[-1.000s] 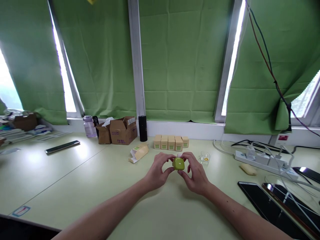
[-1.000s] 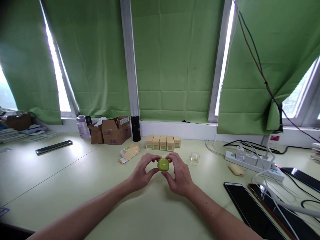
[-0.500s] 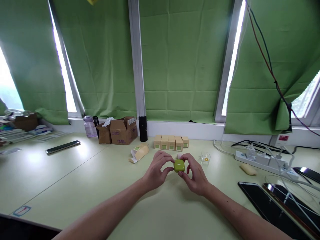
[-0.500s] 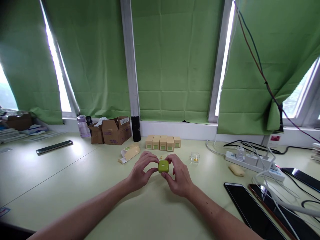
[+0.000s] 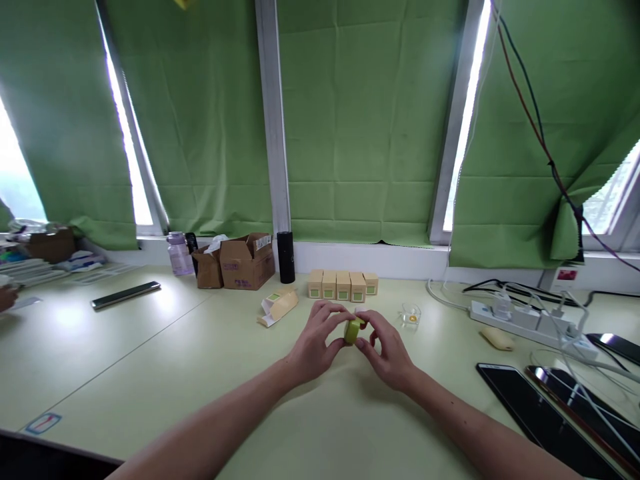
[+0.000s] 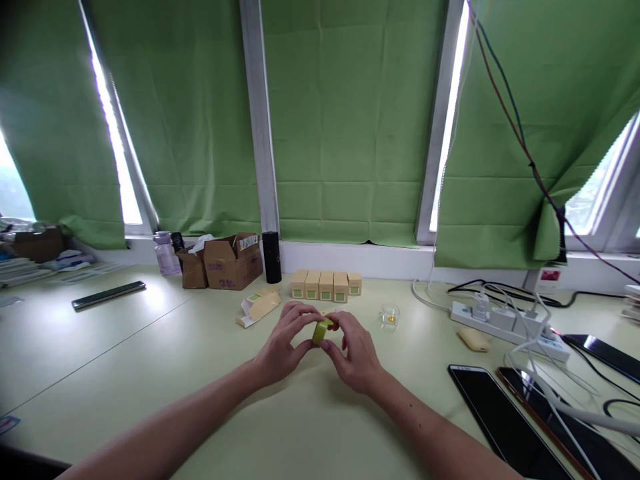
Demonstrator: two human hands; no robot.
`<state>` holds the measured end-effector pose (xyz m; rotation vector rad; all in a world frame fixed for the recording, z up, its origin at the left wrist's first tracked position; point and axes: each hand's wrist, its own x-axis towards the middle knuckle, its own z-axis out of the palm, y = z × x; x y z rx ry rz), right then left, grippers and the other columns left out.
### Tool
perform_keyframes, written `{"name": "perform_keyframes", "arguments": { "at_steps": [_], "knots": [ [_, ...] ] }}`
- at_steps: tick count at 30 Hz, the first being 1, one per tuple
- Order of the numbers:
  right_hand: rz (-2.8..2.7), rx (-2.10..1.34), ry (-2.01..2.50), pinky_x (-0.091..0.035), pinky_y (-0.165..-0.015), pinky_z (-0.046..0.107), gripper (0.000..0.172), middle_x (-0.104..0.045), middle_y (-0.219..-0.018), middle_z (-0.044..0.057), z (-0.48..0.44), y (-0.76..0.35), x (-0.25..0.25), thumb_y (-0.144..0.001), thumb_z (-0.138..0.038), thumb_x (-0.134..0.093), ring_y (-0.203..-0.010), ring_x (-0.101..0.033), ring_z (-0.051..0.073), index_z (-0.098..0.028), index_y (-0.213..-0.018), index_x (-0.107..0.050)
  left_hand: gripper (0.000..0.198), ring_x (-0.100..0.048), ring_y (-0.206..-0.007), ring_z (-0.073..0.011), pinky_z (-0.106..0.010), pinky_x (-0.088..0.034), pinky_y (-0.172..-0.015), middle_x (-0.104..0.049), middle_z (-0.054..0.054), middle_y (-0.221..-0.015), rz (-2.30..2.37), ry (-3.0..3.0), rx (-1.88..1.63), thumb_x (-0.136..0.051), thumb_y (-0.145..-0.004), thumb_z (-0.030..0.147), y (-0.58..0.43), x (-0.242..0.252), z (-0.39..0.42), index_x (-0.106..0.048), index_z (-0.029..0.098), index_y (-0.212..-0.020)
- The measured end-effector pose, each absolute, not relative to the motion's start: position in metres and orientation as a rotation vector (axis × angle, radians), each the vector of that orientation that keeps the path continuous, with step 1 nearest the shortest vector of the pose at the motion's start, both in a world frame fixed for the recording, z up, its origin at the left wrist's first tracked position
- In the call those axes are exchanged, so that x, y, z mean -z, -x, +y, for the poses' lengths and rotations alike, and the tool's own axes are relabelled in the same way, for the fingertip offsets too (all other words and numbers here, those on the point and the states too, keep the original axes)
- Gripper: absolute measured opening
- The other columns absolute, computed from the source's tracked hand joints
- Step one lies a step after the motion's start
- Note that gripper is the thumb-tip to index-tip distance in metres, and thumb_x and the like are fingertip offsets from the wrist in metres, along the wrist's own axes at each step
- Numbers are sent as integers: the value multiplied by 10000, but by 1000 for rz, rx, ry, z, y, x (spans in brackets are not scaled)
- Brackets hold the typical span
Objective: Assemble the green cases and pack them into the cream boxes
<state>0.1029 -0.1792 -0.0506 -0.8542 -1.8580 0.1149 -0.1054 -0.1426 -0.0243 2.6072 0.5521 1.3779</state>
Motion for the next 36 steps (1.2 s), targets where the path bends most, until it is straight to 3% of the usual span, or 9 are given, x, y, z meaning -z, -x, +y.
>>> {"name": "perform_keyframes", "arguments": {
  "at_steps": [5,8,11,14,20,25,29,32,36],
  "knots": [
    [-1901,240,1020,-583,-752,379,231,-705,-1054,96,-162,-113,54,-967,-161,-540,-1002,-638,257,-226,-1174,-618,452,-603,-1142,-278,-425,-495,-946,-690,-86,-1247,823,-2035,-1459,-793,-779,169,107,27,-119,-686,256,-1210],
    [-2082,445,1106,-547,-922,450,348,-717,-1135,114,-151,-112,53,-887,-48,-561,-1132,-606,286,-212,-1175,-670,503,-641,-1072,-260,-400,-499,-912,-704,-103,-1236,841,-1745,-1391,-853,-705,234,110,29,-105,-691,208,-1181],
    [-2322,513,1251,-396,-1134,503,411,-677,-1310,122,-140,-105,49,-821,-50,-612,-1357,-485,329,-202,-1188,-719,569,-658,-1031,-238,-364,-511,-879,-710,-102,-1177,731,-1546,-1350,-891,-667,266,111,29,-102,-661,183,-1180],
    [-2464,463,1447,-243,-1219,524,360,-590,-1470,131,-126,-94,44,-839,-115,-615,-1473,-366,355,-176,-1169,-746,603,-672,-967,-203,-335,-519,-858,-707,-79,-1132,645,-1421,-1320,-918,-638,253,110,29,-106,-640,190,-1169],
    [-2477,427,1527,-258,-1176,527,329,-744,-1213,162,-105,-77,43,-836,-102,-618,-1377,-486,346,-153,-1126,-764,585,-679,-967,-206,-301,-516,-805,-720,-91,-1129,576,-1415,-1307,-929,-602,209,107,30,-110,-641,192,-1110],
    [-2432,494,1479,-265,-1165,495,302,-758,-1146,172,-114,-75,39,-819,-78,-625,-1323,-522,334,-145,-1074,-773,573,-695,-1001,-233,-314,-516,-805,-737,-99,-1130,606,-1454,-1294,-919,-616,224,106,30,-113,-627,199,-1109],
    [-2372,540,1432,-334,-1102,457,268,-771,-1019,139,-138,-81,39,-831,-44,-599,-1133,-618,288,-175,-987,-774,559,-696,-1028,-243,-321,-503,-825,-752,-95,-1111,633,-1492,-1318,-895,-634,217,103,30,-115,-612,201,-1116],
    [-2265,531,1320,-434,-915,396,218,-765,-888,96,-163,-86,43,-826,-41,-611,-927,-659,245,-202,-876,-750,544,-692,-1036,-237,-323,-485,-850,-757,-87,-1103,655,-1537,-1347,-877,-649,205,102,30,-115,-607,199,-1121],
    [-2146,427,1134,-431,-689,335,262,-717,-737,30,-196,-84,43,-793,6,-552,-691,-620,192,-221,-775,-681,541,-692,-1061,-249,-330,-470,-859,-760,-85,-1107,675,-1604,-1357,-871,-651,195,100,31,-117,-617,201,-1129]
  ]
}}
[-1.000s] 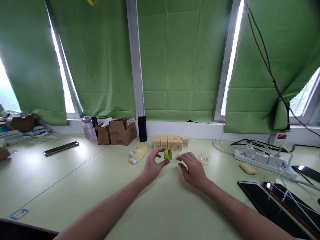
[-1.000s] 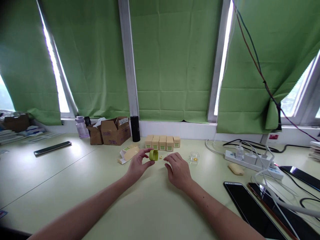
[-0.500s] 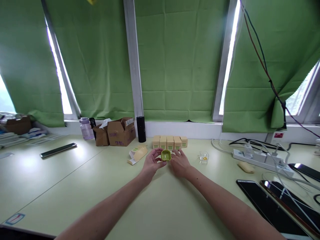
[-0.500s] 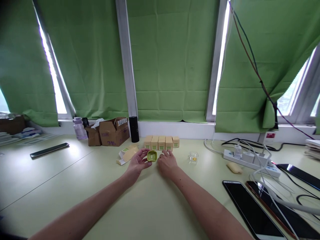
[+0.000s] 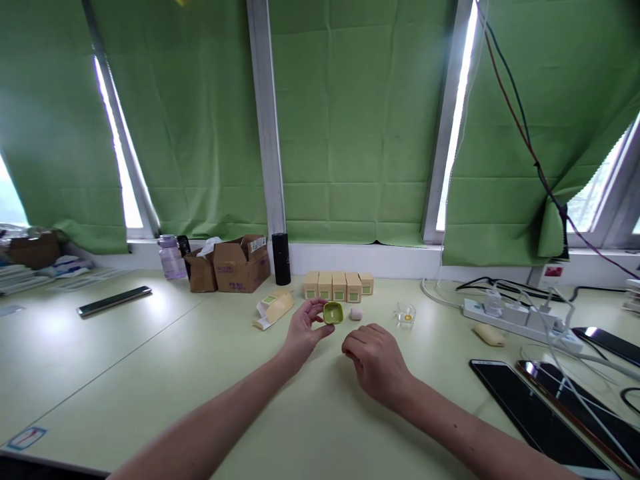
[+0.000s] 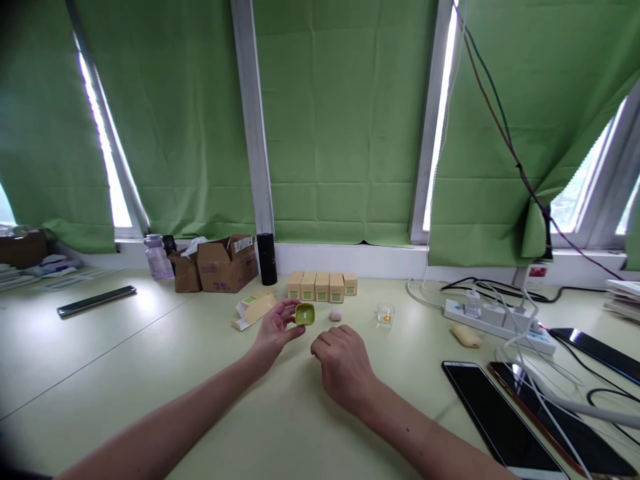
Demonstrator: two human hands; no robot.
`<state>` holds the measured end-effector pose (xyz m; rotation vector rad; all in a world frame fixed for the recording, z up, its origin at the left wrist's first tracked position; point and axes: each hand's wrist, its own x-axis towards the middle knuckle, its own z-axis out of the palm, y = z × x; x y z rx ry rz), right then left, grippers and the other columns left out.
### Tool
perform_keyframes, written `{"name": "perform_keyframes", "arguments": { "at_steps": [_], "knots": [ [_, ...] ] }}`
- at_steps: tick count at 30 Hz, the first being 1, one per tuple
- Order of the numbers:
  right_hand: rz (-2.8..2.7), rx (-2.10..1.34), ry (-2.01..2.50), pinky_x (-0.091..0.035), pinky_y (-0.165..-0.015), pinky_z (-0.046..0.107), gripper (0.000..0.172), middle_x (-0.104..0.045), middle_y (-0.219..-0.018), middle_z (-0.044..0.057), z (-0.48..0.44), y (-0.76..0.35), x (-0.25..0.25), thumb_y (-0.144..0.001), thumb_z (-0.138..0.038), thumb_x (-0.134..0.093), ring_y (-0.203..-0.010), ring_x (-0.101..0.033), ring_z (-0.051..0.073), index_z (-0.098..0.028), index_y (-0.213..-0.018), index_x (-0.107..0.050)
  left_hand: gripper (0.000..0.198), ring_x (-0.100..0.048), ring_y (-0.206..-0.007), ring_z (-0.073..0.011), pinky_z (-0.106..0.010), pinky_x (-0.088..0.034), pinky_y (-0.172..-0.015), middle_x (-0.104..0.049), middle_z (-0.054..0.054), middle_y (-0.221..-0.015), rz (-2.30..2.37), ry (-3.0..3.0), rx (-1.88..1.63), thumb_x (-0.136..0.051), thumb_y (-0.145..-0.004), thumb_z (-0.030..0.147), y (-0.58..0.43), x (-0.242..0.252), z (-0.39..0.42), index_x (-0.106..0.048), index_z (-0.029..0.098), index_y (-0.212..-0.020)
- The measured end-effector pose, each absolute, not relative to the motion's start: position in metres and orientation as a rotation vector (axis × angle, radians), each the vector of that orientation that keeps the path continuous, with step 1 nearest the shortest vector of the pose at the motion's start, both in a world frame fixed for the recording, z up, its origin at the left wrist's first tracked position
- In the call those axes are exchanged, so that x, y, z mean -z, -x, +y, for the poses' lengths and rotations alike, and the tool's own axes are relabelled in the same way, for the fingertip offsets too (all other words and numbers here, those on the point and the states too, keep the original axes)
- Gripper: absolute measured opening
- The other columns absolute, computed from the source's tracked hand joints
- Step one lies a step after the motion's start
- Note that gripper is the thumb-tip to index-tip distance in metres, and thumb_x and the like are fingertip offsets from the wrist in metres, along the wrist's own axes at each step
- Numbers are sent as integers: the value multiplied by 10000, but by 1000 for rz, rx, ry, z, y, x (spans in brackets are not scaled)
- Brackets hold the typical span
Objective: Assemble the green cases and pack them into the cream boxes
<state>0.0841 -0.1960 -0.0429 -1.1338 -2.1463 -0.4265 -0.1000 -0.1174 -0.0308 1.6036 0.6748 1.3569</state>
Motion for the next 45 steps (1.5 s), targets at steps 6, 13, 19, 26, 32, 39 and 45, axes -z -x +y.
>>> {"name": "perform_keyframes", "arguments": {
  "at_steps": [6,13,19,26,32,39,45],
  "knots": [
    [-1866,35,908,-548,-716,313,247,-749,-949,46,-218,-74,18,-961,-120,-518,-838,-690,199,-259,-1048,-702,504,-689,-1049,-254,-339,-461,-865,-752,-85,-1093,630,-1705,-1349,-882,-673,222,97,34,-122,-620,201,-1103],
    [-1493,-457,957,-538,-629,298,188,-760,-947,85,-200,-84,5,-948,-338,-627,-829,-680,216,-225,-983,-773,484,-683,-1090,-273,-368,-454,-907,-749,-77,-1102,643,-1787,-1311,-841,-687,163,97,32,-128,-624,210,-1117],
    [-1166,-799,982,-426,-461,257,516,-680,-731,60,-180,-96,19,-753,-681,-771,-623,-553,161,-171,-834,-762,477,-675,-1121,-272,-404,-455,-986,-735,-76,-1135,668,-1850,-1300,-815,-705,122,96,33,-131,-639,214,-1139],
    [-1107,-904,945,-391,-445,225,550,-622,-645,12,-184,-95,23,-727,-711,-791,-560,-527,119,-167,-779,-724,491,-667,-1139,-269,-433,-479,-1028,-705,-87,-1175,669,-1867,-1297,-823,-704,109,94,38,-133,-645,208,-1150],
    [-1189,-934,841,-476,-473,257,455,-671,-707,27,-188,-93,26,-758,-600,-829,-603,-604,156,-177,-892,-727,491,-665,-1126,-264,-472,-480,-1056,-686,-88,-1189,663,-1894,-1278,-812,-705,91,95,37,-137,-652,212,-1153],
    [-1306,-779,794,-526,-606,289,232,-703,-833,39,-189,-93,36,-845,-392,-791,-705,-627,166,-205,-962,-719,485,-659,-1121,-256,-467,-485,-1058,-662,-83,-1197,653,-1936,-1283,-822,-711,97,95,37,-139,-656,224,-1149],
    [-1528,-420,935,-539,-677,325,69,-725,-842,46,-197,-94,35,-919,-277,-680,-723,-632,187,-220,-941,-711,472,-650,-1120,-242,-470,-499,-1068,-639,-72,-1203,655,-1995,-1274,-821,-720,93,96,36,-143,-658,238,-1138]
  ]
}}
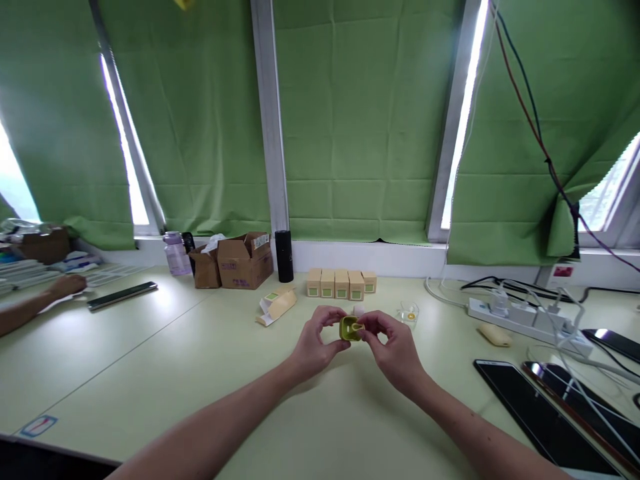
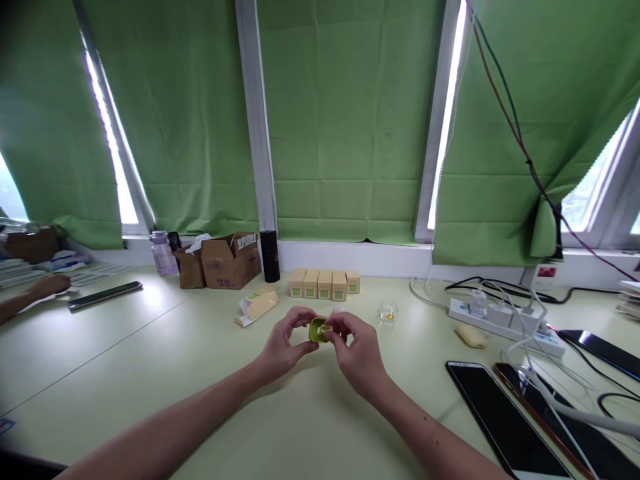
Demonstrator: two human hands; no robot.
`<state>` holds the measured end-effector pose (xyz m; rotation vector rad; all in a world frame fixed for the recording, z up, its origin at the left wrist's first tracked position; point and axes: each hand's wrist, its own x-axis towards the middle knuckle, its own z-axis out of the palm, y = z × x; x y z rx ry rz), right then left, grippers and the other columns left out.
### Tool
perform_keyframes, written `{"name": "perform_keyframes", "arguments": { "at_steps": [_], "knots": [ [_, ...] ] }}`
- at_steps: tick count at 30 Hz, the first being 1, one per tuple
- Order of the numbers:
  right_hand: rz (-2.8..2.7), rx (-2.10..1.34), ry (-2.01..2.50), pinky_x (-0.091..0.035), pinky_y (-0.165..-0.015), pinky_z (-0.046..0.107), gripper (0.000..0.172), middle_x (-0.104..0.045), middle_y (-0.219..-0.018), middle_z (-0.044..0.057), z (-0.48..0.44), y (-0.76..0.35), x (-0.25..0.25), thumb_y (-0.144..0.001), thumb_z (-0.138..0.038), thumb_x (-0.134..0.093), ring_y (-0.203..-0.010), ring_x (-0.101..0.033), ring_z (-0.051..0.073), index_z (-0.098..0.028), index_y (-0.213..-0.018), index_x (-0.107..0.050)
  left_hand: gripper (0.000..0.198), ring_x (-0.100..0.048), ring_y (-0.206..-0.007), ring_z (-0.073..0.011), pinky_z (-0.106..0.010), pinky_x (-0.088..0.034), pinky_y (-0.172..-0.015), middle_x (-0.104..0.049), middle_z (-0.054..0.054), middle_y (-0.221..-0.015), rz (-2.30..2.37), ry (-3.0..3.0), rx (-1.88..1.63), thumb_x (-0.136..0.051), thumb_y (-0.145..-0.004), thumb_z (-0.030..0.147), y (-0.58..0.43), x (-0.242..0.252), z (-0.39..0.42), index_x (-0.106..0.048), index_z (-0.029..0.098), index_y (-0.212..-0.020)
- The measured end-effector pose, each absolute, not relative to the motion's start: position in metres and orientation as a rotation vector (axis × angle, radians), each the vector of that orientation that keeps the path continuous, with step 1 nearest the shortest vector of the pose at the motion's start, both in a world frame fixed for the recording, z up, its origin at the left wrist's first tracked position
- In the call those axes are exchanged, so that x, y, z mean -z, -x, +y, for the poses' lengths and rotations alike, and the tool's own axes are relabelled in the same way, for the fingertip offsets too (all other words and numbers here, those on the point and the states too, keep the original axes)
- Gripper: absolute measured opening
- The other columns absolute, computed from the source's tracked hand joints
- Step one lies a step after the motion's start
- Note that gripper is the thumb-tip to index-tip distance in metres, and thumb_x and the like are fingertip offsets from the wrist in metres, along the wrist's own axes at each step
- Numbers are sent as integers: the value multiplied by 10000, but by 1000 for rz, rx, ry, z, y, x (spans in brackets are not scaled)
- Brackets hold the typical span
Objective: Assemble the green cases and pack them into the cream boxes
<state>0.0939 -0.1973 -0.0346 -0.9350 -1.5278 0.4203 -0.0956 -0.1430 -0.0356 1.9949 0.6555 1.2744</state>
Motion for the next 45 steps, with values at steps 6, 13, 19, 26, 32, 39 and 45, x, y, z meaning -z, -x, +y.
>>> {"name": "perform_keyframes", "arguments": {
  "at_steps": [6,13,19,26,32,39,45],
  "knots": [
    [-1751,63,892,-556,-745,353,202,-753,-956,70,-197,-96,38,-963,-147,-572,-841,-673,218,-233,-1068,-722,457,-639,-1135,-235,-468,-511,-1080,-609,-63,-1195,593,-2060,-1288,-805,-747,90,95,36,-144,-655,249,-1149],
    [-1817,445,940,-501,-696,336,192,-661,-959,92,-198,-98,36,-967,-126,-557,-851,-603,218,-200,-1038,-719,452,-632,-1139,-234,-480,-535,-1085,-571,-62,-1192,537,-2087,-1295,-790,-764,89,95,36,-146,-656,244,-1167],
    [-1839,608,920,-429,-663,332,171,-637,-866,74,-201,-96,31,-982,-124,-545,-788,-554,206,-188,-956,-702,452,-597,-1166,-265,-458,-548,-1033,-605,-71,-1148,530,-2165,-1316,-795,-743,68,95,31,-150,-696,237,-1150],
    [-1852,658,911,-373,-653,340,170,-617,-842,71,-201,-96,29,-973,-98,-529,-759,-501,203,-175,-931,-675,441,-599,-1166,-272,-451,-539,-1026,-625,-80,-1155,553,-2182,-1337,-811,-744,82,94,30,-151,-716,236,-1146],
    [-1857,662,915,-367,-658,344,177,-614,-840,73,-203,-95,29,-981,-104,-517,-765,-490,204,-170,-919,-669,444,-597,-1169,-270,-446,-539,-1026,-632,-82,-1152,541,-2192,-1356,-819,-744,85,95,30,-151,-724,236,-1150],
    [-1875,687,917,-365,-657,350,215,-608,-815,67,-202,-94,30,-979,-91,-490,-749,-483,205,-180,-885,-661,463,-595,-1181,-277,-457,-545,-1028,-642,-87,-1162,530,-2243,-1356,-823,-758,99,96,31,-152,-723,248,-1185],
    [-1887,704,923,-366,-653,349,228,-623,-823,73,-201,-95,30,-983,-88,-480,-753,-500,207,-187,-874,-655,473,-597,-1184,-277,-455,-556,-1016,-645,-89,-1163,517,-2259,-1353,-823,-763,105,96,32,-150,-720,250,-1202]
  ]
}}
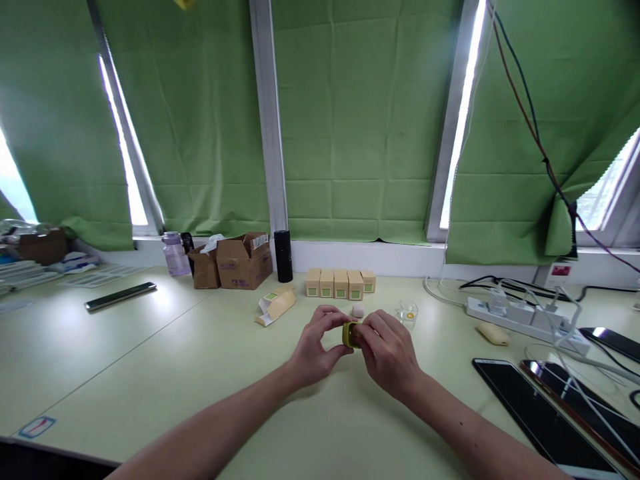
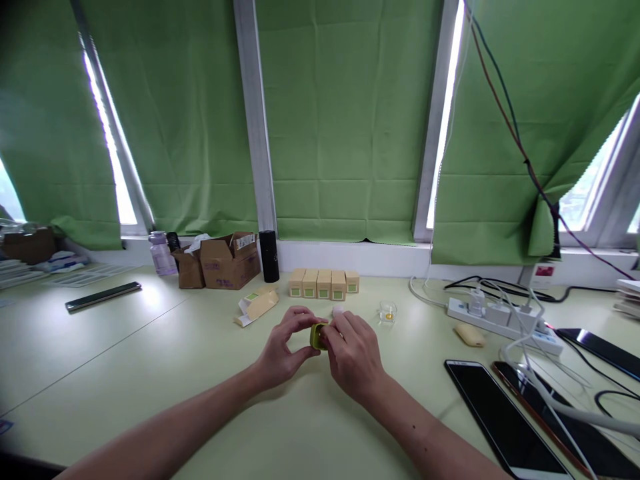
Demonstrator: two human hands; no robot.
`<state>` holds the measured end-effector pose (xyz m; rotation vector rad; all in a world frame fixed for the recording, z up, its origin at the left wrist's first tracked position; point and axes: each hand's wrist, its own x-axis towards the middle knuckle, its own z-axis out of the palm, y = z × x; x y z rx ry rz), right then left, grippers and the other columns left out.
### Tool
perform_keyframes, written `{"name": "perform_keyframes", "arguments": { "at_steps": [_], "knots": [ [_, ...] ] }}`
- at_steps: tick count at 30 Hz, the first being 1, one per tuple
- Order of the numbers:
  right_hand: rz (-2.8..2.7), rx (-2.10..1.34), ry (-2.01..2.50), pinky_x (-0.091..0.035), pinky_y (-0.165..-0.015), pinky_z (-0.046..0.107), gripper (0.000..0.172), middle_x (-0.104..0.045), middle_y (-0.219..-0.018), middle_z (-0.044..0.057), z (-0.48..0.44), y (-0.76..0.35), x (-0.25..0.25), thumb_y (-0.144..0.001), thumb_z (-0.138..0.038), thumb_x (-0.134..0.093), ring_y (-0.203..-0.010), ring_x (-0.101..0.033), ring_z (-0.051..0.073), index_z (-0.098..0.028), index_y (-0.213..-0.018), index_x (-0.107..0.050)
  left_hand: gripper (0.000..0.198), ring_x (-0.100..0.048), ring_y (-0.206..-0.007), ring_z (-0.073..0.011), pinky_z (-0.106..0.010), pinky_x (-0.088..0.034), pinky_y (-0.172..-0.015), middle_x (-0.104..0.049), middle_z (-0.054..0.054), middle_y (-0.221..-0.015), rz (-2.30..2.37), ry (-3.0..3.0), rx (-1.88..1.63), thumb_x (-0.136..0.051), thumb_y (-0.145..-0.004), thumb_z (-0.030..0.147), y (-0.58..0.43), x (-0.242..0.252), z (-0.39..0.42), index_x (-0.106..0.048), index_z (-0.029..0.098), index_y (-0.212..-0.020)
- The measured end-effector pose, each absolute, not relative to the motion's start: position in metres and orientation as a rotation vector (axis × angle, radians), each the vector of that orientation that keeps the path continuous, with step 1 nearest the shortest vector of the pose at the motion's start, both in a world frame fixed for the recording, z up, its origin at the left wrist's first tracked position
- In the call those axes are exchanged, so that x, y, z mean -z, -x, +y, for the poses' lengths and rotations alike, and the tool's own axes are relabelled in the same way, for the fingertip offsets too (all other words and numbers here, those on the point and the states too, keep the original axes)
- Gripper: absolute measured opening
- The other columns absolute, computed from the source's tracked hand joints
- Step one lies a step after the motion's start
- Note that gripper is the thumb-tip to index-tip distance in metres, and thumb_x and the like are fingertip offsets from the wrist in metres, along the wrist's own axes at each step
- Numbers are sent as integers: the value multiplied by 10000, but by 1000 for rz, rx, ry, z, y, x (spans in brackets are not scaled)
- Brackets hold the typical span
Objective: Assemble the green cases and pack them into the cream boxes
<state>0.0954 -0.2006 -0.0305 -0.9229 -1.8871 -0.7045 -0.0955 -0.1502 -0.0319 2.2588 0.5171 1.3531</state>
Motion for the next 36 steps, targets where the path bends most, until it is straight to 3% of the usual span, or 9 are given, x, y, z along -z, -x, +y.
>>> {"name": "perform_keyframes", "arguments": {
  "at_steps": [16,21,25,31,36],
  "knots": [
    [-1922,657,886,-378,-643,348,199,-615,-758,49,-197,-97,35,-984,-94,-502,-731,-496,203,-190,-902,-656,423,-594,-1161,-284,-467,-559,-1001,-636,-104,-1143,519,-2334,-1329,-821,-811,198,98,32,-147,-723,251,-1218],
    [-1953,621,853,-392,-645,357,173,-638,-775,55,-199,-101,31,-975,-107,-511,-738,-513,214,-196,-996,-657,422,-593,-1175,-287,-465,-551,-1016,-623,-110,-1168,528,-2371,-1318,-792,-830,186,100,30,-147,-709,255,-1238],
    [-1979,558,801,-476,-717,400,329,-697,-938,95,-205,-103,29,-922,-75,-517,-812,-567,247,-190,-1219,-601,396,-595,-1168,-284,-461,-548,-1011,-614,-111,-1172,564,-2363,-1355,-769,-836,160,100,29,-145,-705,243,-1218],
    [-1989,508,893,-573,-837,480,568,-635,-1288,181,-209,-101,30,-895,-102,-547,-1156,-607,341,-188,-1449,-458,425,-594,-1145,-283,-467,-547,-984,-622,-105,-1169,624,-2375,-1443,-787,-832,167,100,31,-143,-694,259,-1236],
    [-1986,459,908,-600,-915,487,602,-648,-1288,174,-203,-99,37,-908,-58,-520,-1185,-620,320,-180,-1489,-421,497,-562,-1158,-298,-461,-543,-963,-670,-104,-1127,575,-2443,-1477,-820,-818,191,98,32,-147,-663,259,-1284]
  ]
}}
